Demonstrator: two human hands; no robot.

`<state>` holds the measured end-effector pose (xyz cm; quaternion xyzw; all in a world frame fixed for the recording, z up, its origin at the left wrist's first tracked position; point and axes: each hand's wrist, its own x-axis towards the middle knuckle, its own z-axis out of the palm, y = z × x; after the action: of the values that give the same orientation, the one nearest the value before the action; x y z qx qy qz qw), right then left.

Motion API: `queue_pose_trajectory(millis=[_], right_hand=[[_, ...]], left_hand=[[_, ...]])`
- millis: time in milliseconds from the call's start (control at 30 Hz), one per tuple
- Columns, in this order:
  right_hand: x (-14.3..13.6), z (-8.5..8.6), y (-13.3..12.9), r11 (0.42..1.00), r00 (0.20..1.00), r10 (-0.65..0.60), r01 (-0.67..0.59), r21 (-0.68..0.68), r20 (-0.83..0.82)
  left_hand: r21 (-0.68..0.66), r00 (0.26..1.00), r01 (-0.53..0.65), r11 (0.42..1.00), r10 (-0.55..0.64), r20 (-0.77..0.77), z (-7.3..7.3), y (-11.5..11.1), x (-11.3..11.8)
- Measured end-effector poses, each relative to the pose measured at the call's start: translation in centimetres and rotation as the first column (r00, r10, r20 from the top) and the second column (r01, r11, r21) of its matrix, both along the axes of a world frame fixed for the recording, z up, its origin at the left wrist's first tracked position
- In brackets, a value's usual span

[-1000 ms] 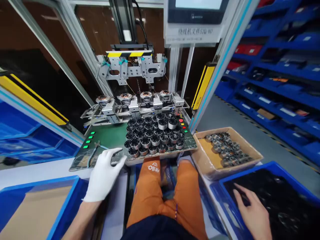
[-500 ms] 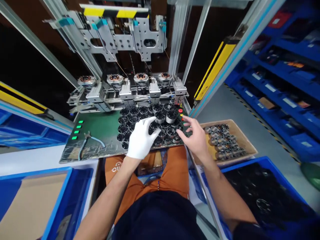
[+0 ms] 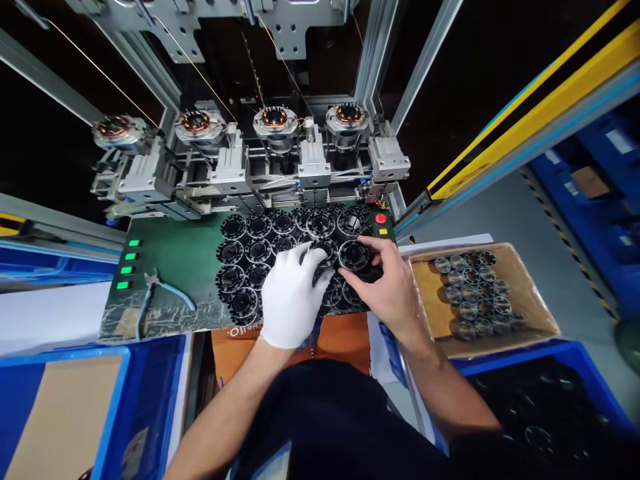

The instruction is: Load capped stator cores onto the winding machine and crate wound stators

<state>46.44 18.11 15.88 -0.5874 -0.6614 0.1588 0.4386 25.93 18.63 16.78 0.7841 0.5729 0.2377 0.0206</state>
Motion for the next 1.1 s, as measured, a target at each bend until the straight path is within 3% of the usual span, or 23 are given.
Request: queue_pose_trajectory(millis=[267,433,533,633,667,733,800,867,967,1100], right_hand=[[0.3,-0.2,0.0,1.0,1.0,0.007,-0.007,-0.02,0.002],[2.2,0.8,-0.4,0.991,0.992,0.118,-0.12,-0.061,-0.035],[3.1,1.9,-0.8,0.994,0.995,0.099,-0.098,-0.046,0.024],[3.7,2.6,-1.5,0.998,0.997,0.058,-0.057,-0.027,0.057],[3.7,2.7,-1.8,0.999,0.997,0.045,-0.044,-0.023,0.058],[3.5,2.8,-2.7,1.0,0.998,0.02,-0.02,-0.011,0.057],[2.9,2.8,-3.8,1.0,0.999,0.006,-0.006,0.005,0.053],[1.9,3.0,-5.2,1.0,0.999,0.01,-0.01,0.015,0.047],[-0.2,3.5,-7.9,0.998,0.997,0.063,-0.063,-0.005,0.039],[-3.9,4.0,-12.1,0.974,0.976,0.218,-0.215,-0.076,0.027]], left_hand=[[-0.057,0.999,0.015,0.998,-0.017,-0.043,0.4,0.2,0.3],[-0.069,0.993,0.07,0.995,-0.063,0.101,1.9,-1.1,-1.0],[-0.064,0.98,0.032,0.997,-0.019,0.198,2.9,-2.0,-5.8],[-0.061,0.955,-0.216,0.974,0.224,0.194,2.3,-3.1,-14.1],[-0.093,0.929,-0.332,0.939,0.343,0.141,1.7,-3.5,-17.1],[-0.208,0.802,-0.591,0.779,0.596,-0.042,0.2,-4.5,-22.6],[-0.273,0.728,-0.679,0.681,0.672,-0.133,-1.6,-5.4,-26.5],[-0.316,0.719,-0.688,0.653,0.672,-0.178,-3.1,-5.9,-28.7],[-0.36,0.738,-0.665,0.654,0.648,-0.187,-4.5,-5.5,-29.7],[-0.425,0.736,-0.643,0.637,0.667,-0.115,-4.3,-4.4,-30.8]])
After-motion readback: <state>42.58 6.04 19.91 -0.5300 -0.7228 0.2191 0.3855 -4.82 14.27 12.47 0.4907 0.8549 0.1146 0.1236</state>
